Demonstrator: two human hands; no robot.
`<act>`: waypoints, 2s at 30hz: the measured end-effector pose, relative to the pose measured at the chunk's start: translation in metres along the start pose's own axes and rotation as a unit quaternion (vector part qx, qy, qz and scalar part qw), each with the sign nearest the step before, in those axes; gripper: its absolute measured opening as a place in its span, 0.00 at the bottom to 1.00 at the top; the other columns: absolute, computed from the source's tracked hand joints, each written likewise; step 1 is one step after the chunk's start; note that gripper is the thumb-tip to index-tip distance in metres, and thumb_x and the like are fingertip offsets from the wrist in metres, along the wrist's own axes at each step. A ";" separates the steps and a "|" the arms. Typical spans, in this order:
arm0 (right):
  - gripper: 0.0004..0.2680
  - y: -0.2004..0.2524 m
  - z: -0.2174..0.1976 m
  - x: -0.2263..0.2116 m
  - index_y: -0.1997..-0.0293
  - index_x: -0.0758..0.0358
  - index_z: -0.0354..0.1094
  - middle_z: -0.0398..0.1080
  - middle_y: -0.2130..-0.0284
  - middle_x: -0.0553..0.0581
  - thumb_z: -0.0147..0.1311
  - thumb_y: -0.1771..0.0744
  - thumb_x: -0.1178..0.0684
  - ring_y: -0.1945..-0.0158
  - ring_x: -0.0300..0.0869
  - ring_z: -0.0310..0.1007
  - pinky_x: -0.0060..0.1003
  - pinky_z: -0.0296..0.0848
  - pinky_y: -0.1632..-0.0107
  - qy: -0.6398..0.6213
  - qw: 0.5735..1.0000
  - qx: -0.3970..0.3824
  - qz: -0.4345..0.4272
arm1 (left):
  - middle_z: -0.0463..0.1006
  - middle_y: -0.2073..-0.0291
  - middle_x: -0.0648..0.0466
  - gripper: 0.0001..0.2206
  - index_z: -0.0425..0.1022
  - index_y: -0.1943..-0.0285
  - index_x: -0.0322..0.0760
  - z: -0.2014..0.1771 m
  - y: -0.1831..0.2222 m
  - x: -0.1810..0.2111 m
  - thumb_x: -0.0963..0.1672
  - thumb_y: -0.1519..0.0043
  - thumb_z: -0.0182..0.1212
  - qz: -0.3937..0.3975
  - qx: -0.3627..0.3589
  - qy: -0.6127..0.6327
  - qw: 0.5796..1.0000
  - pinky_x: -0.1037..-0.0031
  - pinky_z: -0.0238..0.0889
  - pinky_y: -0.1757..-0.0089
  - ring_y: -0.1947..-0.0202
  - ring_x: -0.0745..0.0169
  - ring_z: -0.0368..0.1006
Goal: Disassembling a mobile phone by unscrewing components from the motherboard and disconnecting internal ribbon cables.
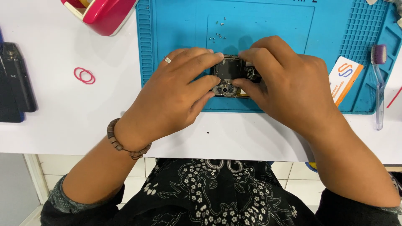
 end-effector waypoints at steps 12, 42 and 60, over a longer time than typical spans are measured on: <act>0.08 0.003 0.001 -0.006 0.46 0.53 0.76 0.72 0.49 0.52 0.68 0.29 0.49 0.70 0.37 0.72 0.34 0.64 0.77 0.003 1.000 0.010 -0.028 | 0.75 0.42 0.36 0.08 0.79 0.53 0.24 0.001 -0.002 0.012 0.33 0.34 0.53 0.013 0.024 -0.045 0.999 0.47 0.68 0.42 0.38 0.37 0.68; 0.11 0.003 -0.003 -0.007 0.47 0.54 0.74 0.72 0.50 0.51 0.69 0.31 0.47 0.78 0.42 0.64 0.36 0.62 0.78 0.015 0.999 0.035 -0.027 | 0.75 0.64 0.48 0.10 0.80 0.49 0.33 0.003 0.020 0.029 0.37 0.37 0.57 0.044 0.024 -0.215 0.975 0.58 0.68 0.53 0.60 0.49 0.70; 0.20 0.022 -0.053 0.015 0.36 0.68 0.70 0.72 0.52 0.65 0.49 0.35 0.72 0.74 0.43 0.59 0.39 0.61 0.68 -0.154 0.980 0.121 0.025 | 0.73 0.62 0.49 0.06 0.79 0.55 0.32 -0.012 -0.029 -0.038 0.40 0.37 0.70 -0.058 0.033 -0.110 0.992 0.62 0.66 0.64 0.62 0.50 0.71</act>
Point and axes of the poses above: each hand's wrist, its own y-axis away from the middle knuckle, its own z-axis out of the palm, x = y × z, the point moved 7 cm from there along -y, towards the middle knuckle
